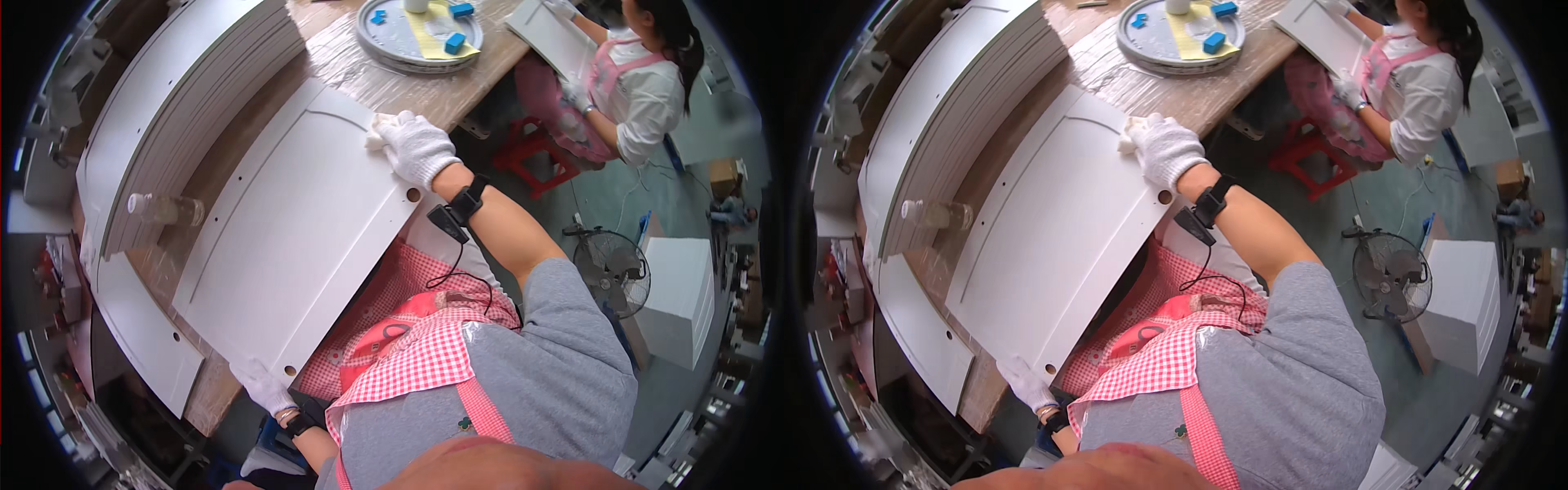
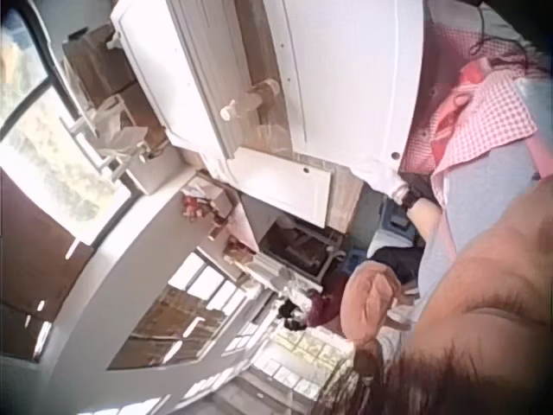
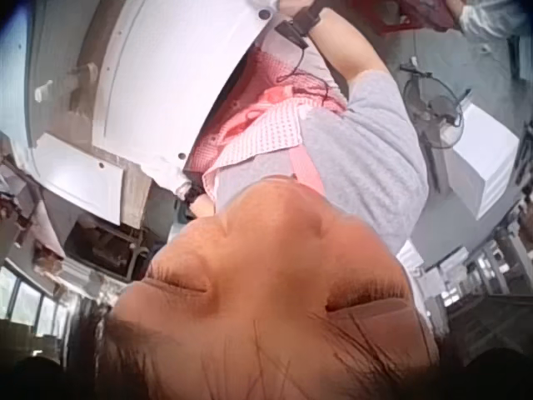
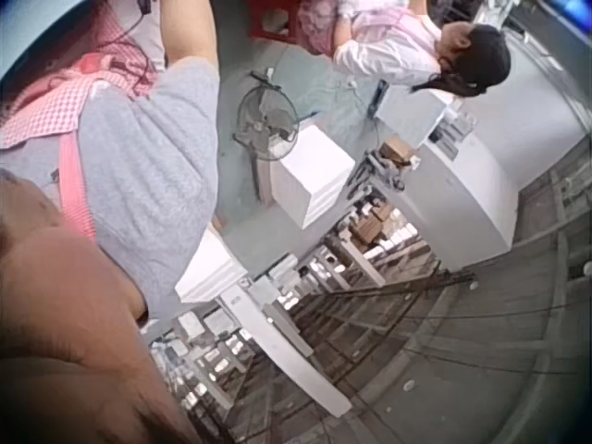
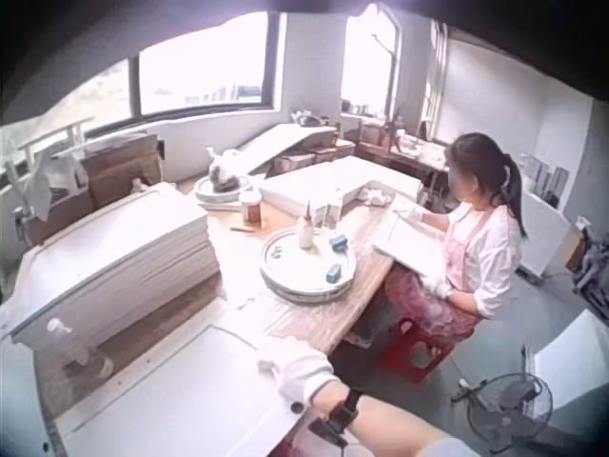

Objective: Wiping down and inspecting white cabinet door panels with a cloth and cleaning solution at a workbench.

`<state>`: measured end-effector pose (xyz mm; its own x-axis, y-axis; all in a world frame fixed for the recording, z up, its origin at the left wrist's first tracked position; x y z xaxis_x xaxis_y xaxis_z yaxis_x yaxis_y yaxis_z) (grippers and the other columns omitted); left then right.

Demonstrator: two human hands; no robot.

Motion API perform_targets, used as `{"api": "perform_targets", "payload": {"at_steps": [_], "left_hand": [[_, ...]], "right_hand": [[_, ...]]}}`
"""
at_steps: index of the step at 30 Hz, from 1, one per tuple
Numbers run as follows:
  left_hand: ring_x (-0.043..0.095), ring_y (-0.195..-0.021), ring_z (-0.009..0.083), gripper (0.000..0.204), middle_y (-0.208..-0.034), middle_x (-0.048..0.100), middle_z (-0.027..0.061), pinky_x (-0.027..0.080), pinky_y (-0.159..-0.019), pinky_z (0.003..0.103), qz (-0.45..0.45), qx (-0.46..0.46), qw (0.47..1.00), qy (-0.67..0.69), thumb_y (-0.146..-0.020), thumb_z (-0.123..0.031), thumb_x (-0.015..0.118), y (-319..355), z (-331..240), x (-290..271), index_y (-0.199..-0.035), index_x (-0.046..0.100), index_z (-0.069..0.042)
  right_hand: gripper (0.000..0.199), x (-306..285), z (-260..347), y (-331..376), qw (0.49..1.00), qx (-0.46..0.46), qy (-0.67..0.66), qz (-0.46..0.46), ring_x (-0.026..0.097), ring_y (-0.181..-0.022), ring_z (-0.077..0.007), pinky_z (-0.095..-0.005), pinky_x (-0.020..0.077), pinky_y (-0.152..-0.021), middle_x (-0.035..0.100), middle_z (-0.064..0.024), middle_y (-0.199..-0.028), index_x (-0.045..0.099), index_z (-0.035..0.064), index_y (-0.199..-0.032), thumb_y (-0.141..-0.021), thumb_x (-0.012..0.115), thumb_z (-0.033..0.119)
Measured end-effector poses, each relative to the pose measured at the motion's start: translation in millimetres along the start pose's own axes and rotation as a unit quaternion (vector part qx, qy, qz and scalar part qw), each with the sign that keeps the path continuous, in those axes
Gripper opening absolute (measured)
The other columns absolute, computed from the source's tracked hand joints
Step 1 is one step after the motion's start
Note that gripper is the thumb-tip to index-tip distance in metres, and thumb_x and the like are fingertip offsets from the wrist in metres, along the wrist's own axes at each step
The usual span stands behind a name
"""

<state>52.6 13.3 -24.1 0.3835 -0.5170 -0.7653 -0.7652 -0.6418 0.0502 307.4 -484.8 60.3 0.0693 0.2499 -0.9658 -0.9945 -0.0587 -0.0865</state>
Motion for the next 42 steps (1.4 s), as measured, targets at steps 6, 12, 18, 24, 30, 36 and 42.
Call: {"api": "perform_targets", "payload": {"at_steps": [6,12,18,24,30,36,42], "left_hand": [[0.062,-0.128,0.0279,0.067,-0.149,0.057,0.0221,0.048,-0.108,0.038,-0.019,-0.101,0.994,0.033,-0.106,-0.025,0.061,24.4,-36.0,-18.0,-0.161,0.032,-0.001],[0.057,-0.133,0.0269,0.067,-0.154,0.052,0.0209,0.043,-0.112,0.036,-0.006,-0.118,0.993,0.014,-0.107,-0.027,0.058,20.3,-40.7,-18.2,-0.161,0.032,0.002],[0.060,-0.129,0.0256,0.068,-0.152,0.055,0.0195,0.047,-0.109,0.036,-0.025,-0.145,0.986,0.079,-0.103,-0.016,0.061,20.7,-31.9,-9.9,-0.163,0.031,-0.003],[0.057,-0.132,0.0235,0.069,-0.154,0.053,0.0169,0.044,-0.111,0.034,-0.019,-0.134,0.988,0.076,-0.102,-0.010,0.062,22.0,-31.4,-14.9,-0.163,0.032,-0.003],[0.065,-0.121,0.0240,0.073,-0.145,0.062,0.0197,0.052,-0.103,0.034,-0.042,-0.142,0.984,0.098,-0.100,-0.013,0.067,23.9,-28.8,-19.6,-0.163,0.031,-0.003],[0.063,-0.128,0.0375,0.075,-0.141,0.062,0.0273,0.048,-0.106,0.040,0.120,-0.213,0.967,-0.070,-0.101,-0.037,0.063,3.1,-82.2,-40.4,-0.162,0.032,-0.005],[0.066,-0.111,0.0248,0.071,-0.127,0.065,0.0192,0.053,-0.100,0.036,0.092,-0.054,0.992,0.071,-0.094,-0.018,0.074,-36.8,-122.4,-96.1,-0.157,0.044,-0.004]], "right_hand": [[0.036,31.8,47.3,-104.5,0.999,-0.037,0.013,-0.001,0.065,-0.108,-0.0428,-0.0526,0.0547,-0.093,0.063,-0.0215,-0.122,0.066,0.0202,-0.129,-0.094,0.064,0.026],[0.031,83.8,154.2,-160.3,0.998,-0.027,-0.048,-0.011,0.065,-0.110,-0.0437,-0.0514,0.0546,-0.094,0.064,-0.0228,-0.122,0.067,0.0094,-0.121,-0.094,0.061,0.023],[0.026,93.6,231.1,-94.6,0.964,-0.220,-0.111,0.099,0.066,-0.107,-0.0425,-0.0496,0.0552,-0.092,0.065,-0.0212,-0.120,0.068,0.0112,-0.117,-0.094,0.060,0.020],[0.028,57.7,90.3,-166.6,0.995,-0.069,-0.012,-0.071,0.063,-0.109,-0.0454,-0.0525,0.0539,-0.092,0.066,-0.0242,-0.115,0.067,0.0142,-0.120,-0.094,0.064,0.023],[0.033,106.2,272.9,-80.9,0.974,-0.216,-0.065,0.030,0.063,-0.113,-0.0414,-0.0492,0.0576,-0.087,0.064,-0.0216,-0.122,0.066,0.0028,-0.121,-0.091,0.055,0.012],[0.027,116.7,346.5,9.9,0.879,-0.408,-0.182,0.167,0.066,-0.111,-0.0409,-0.0502,0.0583,-0.088,0.064,-0.0214,-0.119,0.064,0.0079,-0.116,-0.089,0.063,0.011],[0.024,60.3,200.6,-46.3,0.961,-0.237,-0.105,0.096,0.066,-0.100,-0.0419,-0.0512,0.0562,-0.084,0.066,-0.0202,-0.106,0.066,0.0126,-0.114,-0.091,0.064,0.019]]}}
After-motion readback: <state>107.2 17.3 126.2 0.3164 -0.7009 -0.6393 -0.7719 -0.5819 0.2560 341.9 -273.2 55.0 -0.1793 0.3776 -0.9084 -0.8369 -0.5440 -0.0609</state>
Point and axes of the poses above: each hand's wrist, its own y-axis away from the middle knuckle, its own x-axis out of the palm, z = x × y, the point moved 1 cm from there along -y, towards the middle knuckle
